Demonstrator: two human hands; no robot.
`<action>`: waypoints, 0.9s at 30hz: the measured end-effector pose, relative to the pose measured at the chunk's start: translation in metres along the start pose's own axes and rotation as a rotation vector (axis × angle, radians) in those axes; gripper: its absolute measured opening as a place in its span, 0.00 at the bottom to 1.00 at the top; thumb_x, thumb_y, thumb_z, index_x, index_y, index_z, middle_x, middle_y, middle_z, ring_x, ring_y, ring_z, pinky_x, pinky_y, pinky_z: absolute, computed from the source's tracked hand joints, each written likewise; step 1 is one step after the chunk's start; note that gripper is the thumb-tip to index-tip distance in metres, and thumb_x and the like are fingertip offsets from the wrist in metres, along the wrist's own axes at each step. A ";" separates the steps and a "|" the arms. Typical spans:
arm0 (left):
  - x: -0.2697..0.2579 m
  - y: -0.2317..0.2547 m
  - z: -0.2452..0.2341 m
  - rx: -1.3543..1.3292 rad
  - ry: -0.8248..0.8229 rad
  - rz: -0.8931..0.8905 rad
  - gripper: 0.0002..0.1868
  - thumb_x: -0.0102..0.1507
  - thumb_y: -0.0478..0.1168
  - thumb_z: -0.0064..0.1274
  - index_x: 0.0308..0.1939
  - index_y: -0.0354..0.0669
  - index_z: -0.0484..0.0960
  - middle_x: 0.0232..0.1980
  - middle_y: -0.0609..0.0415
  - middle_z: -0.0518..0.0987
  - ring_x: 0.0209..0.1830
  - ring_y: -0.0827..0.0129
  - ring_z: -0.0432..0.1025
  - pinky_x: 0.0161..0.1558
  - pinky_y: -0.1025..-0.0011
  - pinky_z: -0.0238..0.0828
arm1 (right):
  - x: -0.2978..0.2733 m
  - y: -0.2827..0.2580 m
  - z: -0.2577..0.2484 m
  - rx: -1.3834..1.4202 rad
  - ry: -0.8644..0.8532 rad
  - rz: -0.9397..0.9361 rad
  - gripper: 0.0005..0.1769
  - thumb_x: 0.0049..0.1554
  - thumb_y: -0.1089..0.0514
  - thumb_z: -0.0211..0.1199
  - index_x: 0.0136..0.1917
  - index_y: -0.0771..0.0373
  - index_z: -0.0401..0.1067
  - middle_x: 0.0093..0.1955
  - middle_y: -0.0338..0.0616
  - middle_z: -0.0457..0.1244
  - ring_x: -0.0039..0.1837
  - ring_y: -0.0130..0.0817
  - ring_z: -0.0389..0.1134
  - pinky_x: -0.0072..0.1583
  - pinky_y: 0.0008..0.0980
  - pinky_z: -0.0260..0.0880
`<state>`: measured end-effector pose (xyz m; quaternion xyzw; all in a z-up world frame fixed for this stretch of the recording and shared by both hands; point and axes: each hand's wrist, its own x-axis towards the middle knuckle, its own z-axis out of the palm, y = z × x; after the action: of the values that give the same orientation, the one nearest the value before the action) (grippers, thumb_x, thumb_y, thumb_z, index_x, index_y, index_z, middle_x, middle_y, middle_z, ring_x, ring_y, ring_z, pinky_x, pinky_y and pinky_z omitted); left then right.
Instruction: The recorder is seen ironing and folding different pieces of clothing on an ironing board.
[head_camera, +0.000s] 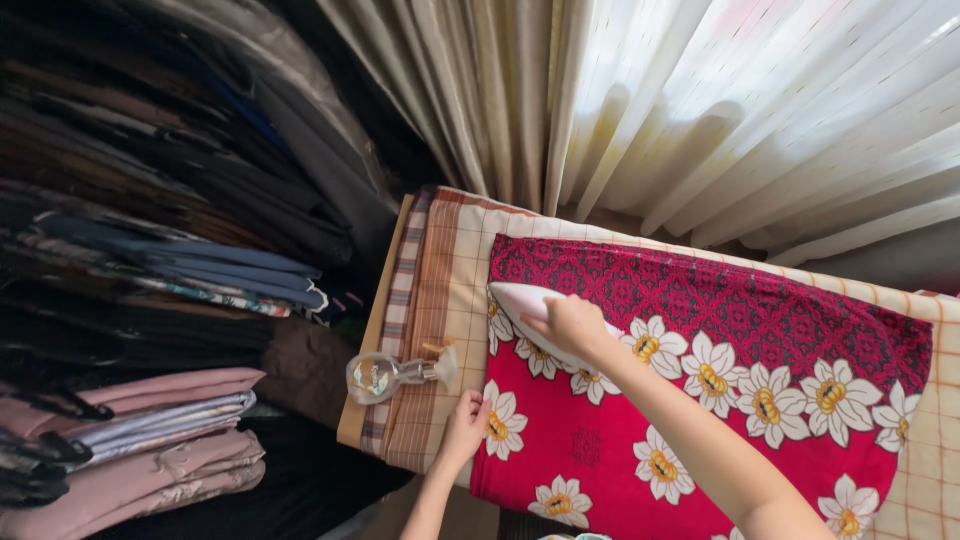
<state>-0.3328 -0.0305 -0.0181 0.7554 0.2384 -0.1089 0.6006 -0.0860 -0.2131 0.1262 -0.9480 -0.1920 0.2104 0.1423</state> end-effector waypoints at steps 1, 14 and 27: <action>-0.002 -0.007 -0.001 -0.051 -0.001 0.003 0.10 0.67 0.41 0.52 0.43 0.37 0.73 0.30 0.52 0.82 0.29 0.75 0.76 0.30 0.73 0.72 | -0.010 -0.004 0.004 0.012 -0.064 0.022 0.34 0.54 0.26 0.60 0.43 0.60 0.78 0.35 0.55 0.70 0.39 0.52 0.75 0.43 0.49 0.76; -0.018 -0.007 -0.006 0.066 0.001 0.006 0.11 0.67 0.43 0.55 0.40 0.38 0.77 0.29 0.55 0.82 0.24 0.76 0.76 0.27 0.73 0.71 | 0.049 -0.018 -0.010 -0.047 0.281 -0.102 0.31 0.57 0.29 0.61 0.37 0.61 0.77 0.33 0.56 0.68 0.35 0.52 0.72 0.40 0.49 0.73; -0.102 -0.047 -0.020 -0.009 0.068 -0.070 0.08 0.64 0.39 0.59 0.41 0.37 0.81 0.30 0.55 0.83 0.25 0.77 0.75 0.28 0.74 0.72 | 0.021 -0.013 0.053 0.335 -0.082 0.052 0.30 0.58 0.36 0.57 0.51 0.66 0.77 0.42 0.60 0.71 0.45 0.52 0.76 0.50 0.48 0.76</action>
<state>-0.4462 -0.0270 -0.0078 0.7472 0.2854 -0.1030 0.5913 -0.0960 -0.1827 0.0773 -0.9063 -0.1351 0.2816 0.2846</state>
